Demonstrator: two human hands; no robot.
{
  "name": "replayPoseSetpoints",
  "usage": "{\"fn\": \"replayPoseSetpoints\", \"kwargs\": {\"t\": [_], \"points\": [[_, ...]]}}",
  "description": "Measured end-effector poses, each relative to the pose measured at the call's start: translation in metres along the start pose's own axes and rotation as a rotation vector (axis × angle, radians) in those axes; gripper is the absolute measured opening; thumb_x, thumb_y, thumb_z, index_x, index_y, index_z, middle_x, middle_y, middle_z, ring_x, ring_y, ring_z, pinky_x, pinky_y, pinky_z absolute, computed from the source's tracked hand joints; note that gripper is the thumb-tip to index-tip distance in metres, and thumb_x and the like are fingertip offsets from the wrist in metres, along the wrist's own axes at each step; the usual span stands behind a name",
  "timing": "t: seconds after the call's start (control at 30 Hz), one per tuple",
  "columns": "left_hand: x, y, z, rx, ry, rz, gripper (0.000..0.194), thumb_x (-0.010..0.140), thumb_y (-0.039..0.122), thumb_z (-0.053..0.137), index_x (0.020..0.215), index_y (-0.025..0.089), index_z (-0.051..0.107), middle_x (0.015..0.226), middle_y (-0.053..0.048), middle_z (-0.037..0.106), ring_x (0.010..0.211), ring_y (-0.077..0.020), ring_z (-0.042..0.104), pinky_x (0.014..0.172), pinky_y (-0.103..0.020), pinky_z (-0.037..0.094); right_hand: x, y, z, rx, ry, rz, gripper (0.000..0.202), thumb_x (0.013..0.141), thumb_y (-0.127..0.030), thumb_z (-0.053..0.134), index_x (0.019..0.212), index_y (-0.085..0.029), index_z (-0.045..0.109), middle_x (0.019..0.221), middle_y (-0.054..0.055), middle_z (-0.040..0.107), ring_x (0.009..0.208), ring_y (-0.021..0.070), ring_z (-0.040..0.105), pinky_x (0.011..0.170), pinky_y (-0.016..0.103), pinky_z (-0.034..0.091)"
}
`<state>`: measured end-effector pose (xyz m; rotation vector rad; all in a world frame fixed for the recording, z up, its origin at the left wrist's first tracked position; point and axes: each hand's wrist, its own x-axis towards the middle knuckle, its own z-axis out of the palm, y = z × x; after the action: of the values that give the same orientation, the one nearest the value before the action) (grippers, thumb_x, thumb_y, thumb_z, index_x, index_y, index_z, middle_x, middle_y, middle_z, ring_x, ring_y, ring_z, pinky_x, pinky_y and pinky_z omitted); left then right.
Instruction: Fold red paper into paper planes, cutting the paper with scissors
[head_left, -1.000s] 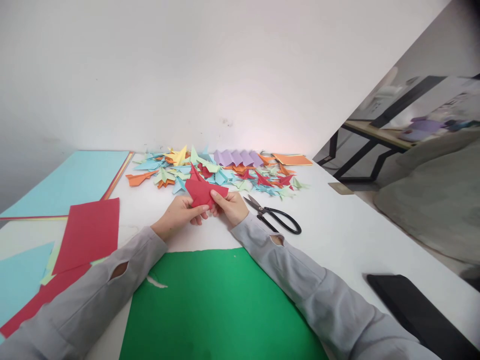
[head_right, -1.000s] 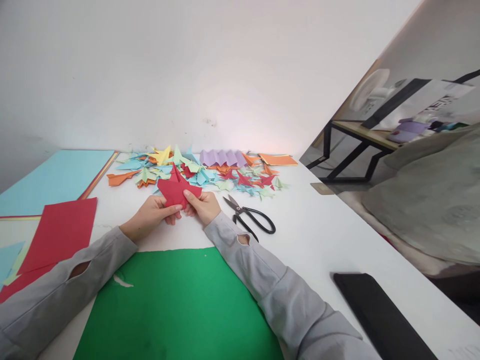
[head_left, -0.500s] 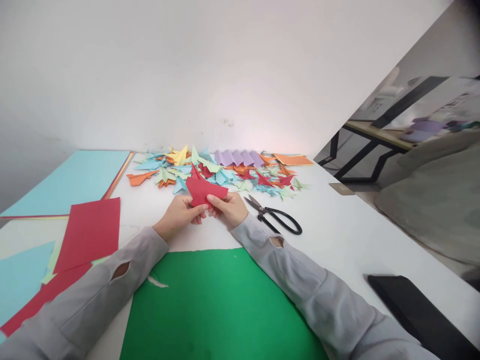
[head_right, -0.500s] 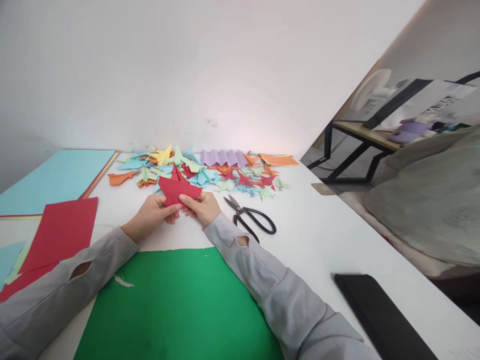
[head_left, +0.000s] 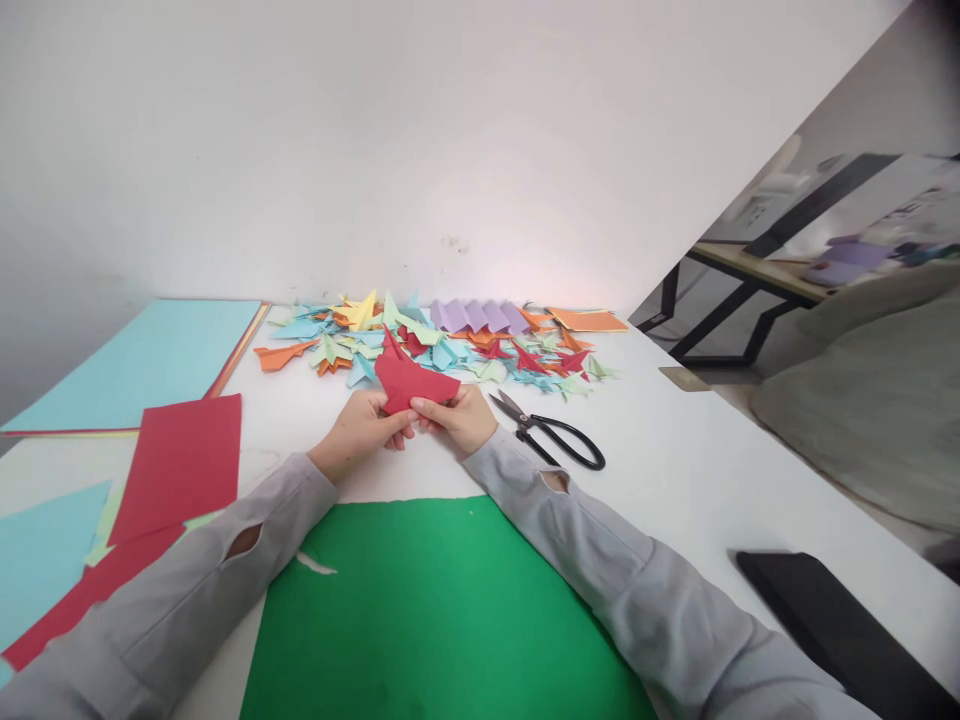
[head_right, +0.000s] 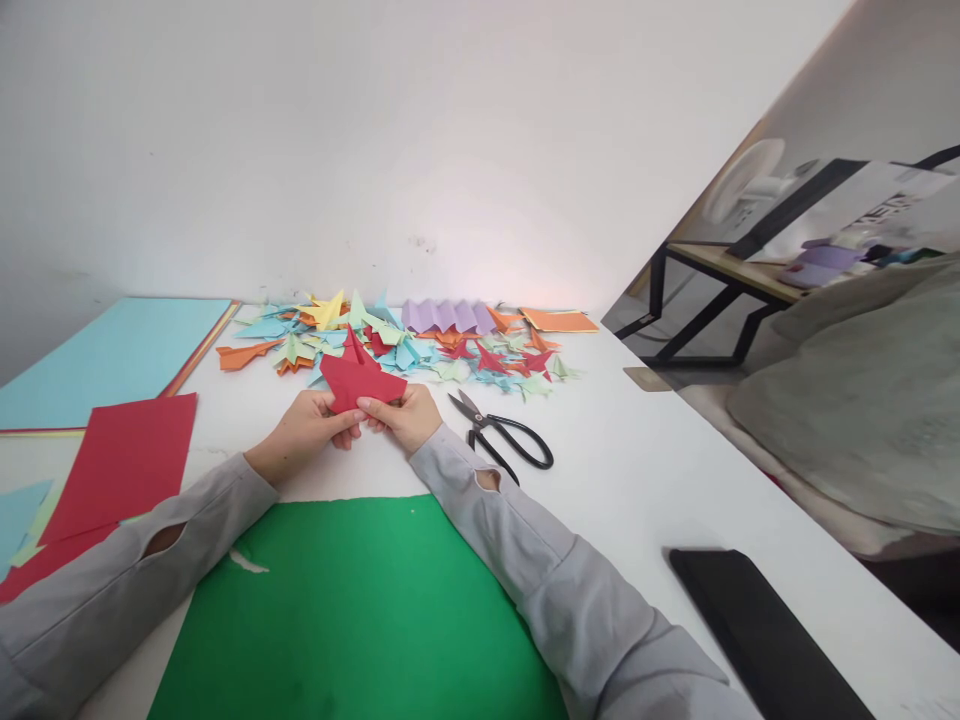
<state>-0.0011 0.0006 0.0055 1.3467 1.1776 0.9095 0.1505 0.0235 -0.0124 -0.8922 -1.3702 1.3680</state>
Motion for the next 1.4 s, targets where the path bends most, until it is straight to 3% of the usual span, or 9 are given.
{"fn": "replayPoseSetpoints", "kwargs": {"t": [0.27,0.7,1.07,1.23,1.4], "points": [[0.0,0.0,0.001,0.013,-0.011,-0.005,0.037,0.057,0.045,0.076,0.055,0.013,0.058,0.046,0.0,0.058,0.04,-0.0081,0.052,0.043,-0.02,0.044,0.004,0.007,-0.002,0.062,0.017,0.065,0.05,0.055,-0.063,0.07,0.047,-0.014,0.06,0.042,0.002,0.057,0.037,0.0086,0.048,0.039,0.022,0.038],[0.003,-0.007,0.0,0.032,-0.004,0.02,0.023,0.066,0.03,0.069,0.058,0.013,0.055,0.048,0.001,0.058,0.04,-0.0085,0.053,0.043,-0.02,0.045,-0.002,-0.002,0.001,-0.004,-0.046,-0.024,0.04,0.054,-0.05,0.076,0.051,-0.014,0.06,0.043,0.0,0.055,0.04,0.0093,0.048,0.041,0.024,0.04],[0.0,-0.001,-0.002,0.004,-0.109,0.044,0.034,0.061,0.043,0.073,0.061,0.013,0.058,0.054,0.001,0.059,0.045,-0.0079,0.053,0.047,-0.02,0.042,0.001,0.003,0.0,0.011,-0.007,-0.019,0.04,0.058,-0.051,0.073,0.051,-0.015,0.058,0.042,0.0,0.052,0.039,0.0096,0.044,0.039,0.024,0.035],[0.001,-0.005,-0.006,0.014,-0.199,0.046,0.029,0.064,0.038,0.07,0.058,0.012,0.059,0.054,-0.001,0.06,0.047,-0.0089,0.054,0.05,-0.021,0.043,-0.004,-0.006,0.001,-0.218,-0.176,-0.104,0.042,0.067,-0.054,0.066,0.052,-0.015,0.059,0.045,0.0,0.052,0.043,0.0095,0.042,0.041,0.024,0.033],[0.002,-0.005,-0.008,0.006,-0.258,0.026,0.023,0.065,0.032,0.068,0.058,0.013,0.058,0.052,0.0,0.06,0.047,-0.0091,0.054,0.05,-0.021,0.042,-0.006,-0.009,-0.002,-0.371,-0.305,-0.096,0.047,0.08,-0.054,0.052,0.051,-0.018,0.059,0.042,0.0,0.047,0.041,0.0102,0.039,0.042,0.026,0.034]]}}
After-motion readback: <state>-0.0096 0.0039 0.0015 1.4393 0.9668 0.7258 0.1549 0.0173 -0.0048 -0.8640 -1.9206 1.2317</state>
